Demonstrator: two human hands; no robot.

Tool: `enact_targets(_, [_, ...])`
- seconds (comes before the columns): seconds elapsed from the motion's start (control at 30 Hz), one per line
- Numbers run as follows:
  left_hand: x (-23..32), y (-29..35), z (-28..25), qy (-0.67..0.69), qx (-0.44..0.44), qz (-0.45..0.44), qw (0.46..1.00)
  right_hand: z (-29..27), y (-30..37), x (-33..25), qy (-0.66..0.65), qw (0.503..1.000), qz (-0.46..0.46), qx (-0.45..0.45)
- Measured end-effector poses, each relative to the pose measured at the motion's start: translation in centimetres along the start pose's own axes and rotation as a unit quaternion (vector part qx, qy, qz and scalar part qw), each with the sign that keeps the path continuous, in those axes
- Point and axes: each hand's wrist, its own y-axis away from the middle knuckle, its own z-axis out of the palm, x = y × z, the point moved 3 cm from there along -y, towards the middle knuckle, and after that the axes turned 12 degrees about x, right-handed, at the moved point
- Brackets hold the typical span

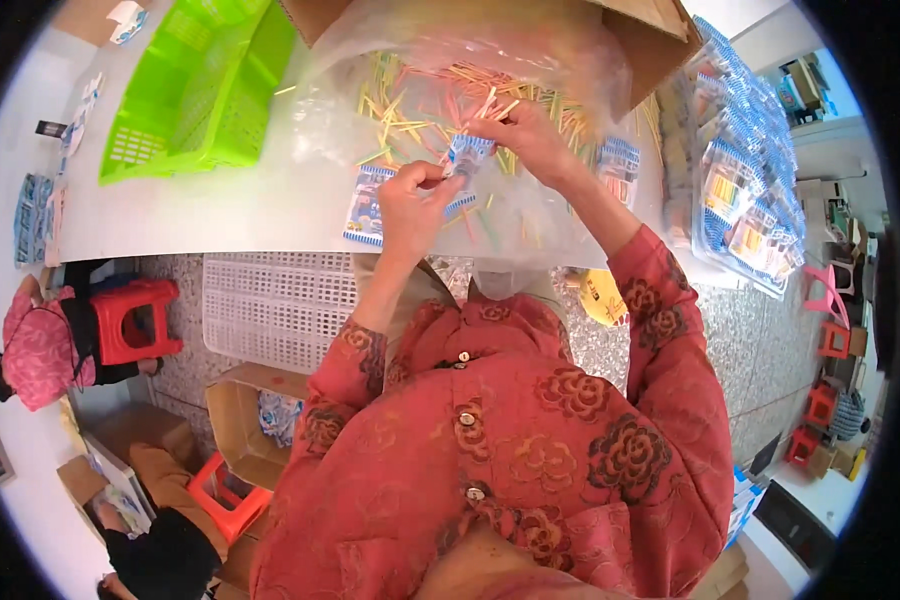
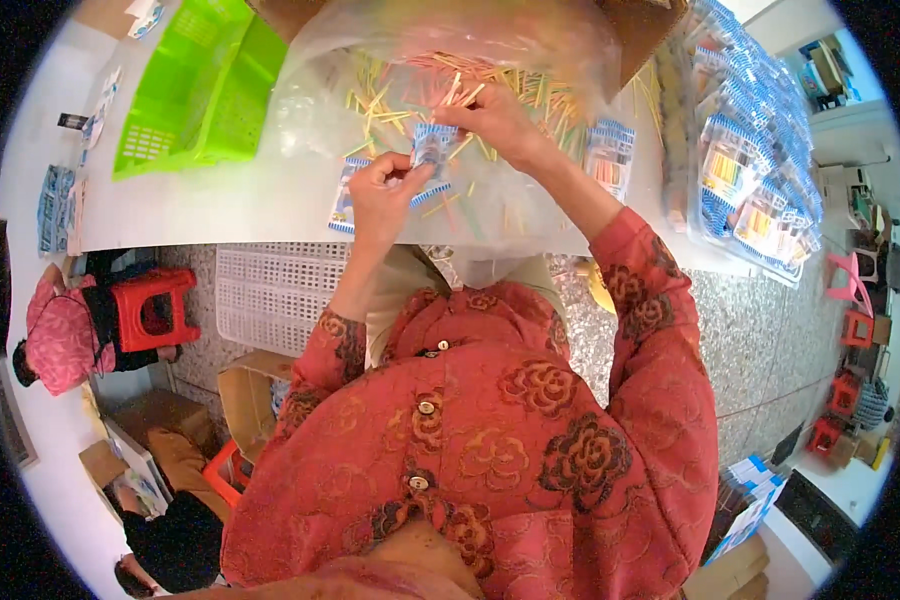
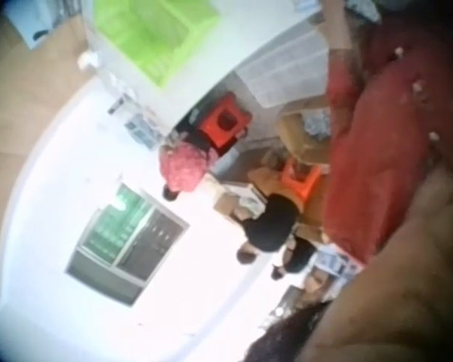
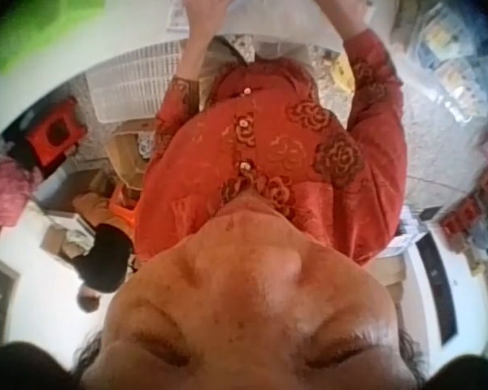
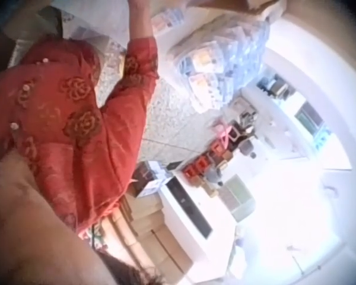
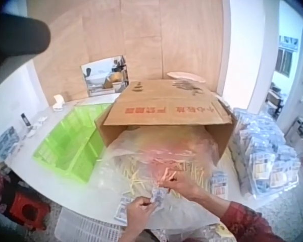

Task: Package small plastic sticks into individual plastic bags.

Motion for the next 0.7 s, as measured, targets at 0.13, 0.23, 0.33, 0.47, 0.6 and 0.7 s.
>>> enact_targets(0.13, [0.2,0.0,-1.1,-0.012,-0.011,-0.061,0.998,-1.1,-0.7,1.1,0.006,1.0,0.022,-0.01])
enact_targets(0.23, [-0.3,0.1,-1.1,0.077,-0.002,-0.003,0.997,-0.4,-0.8,1.0,0.003,1.0,0.025,-0.016])
enact_targets(0.33, [0.1,0.1,-1.0,0.067,-0.009,-0.041,0.997,0.8,-0.4,0.5,-0.007,0.999,0.02,-0.027])
enact_targets(0.47, [0.2,0.1,-1.5,0.015,-0.008,-0.054,0.998,1.6,-0.2,-0.3,0.006,0.999,0.009,-0.031])
enact_targets(0.6, [-0.2,-0.3,-3.3,-0.009,0.021,-0.039,0.999,0.8,-1.0,-0.1,-0.014,1.0,0.021,-0.012])
enact_targets(0.7, [-1.3,-0.2,-6.3,-0.046,0.063,-0.022,0.997,-0.5,-1.7,0.0,-0.053,0.997,0.041,0.045])
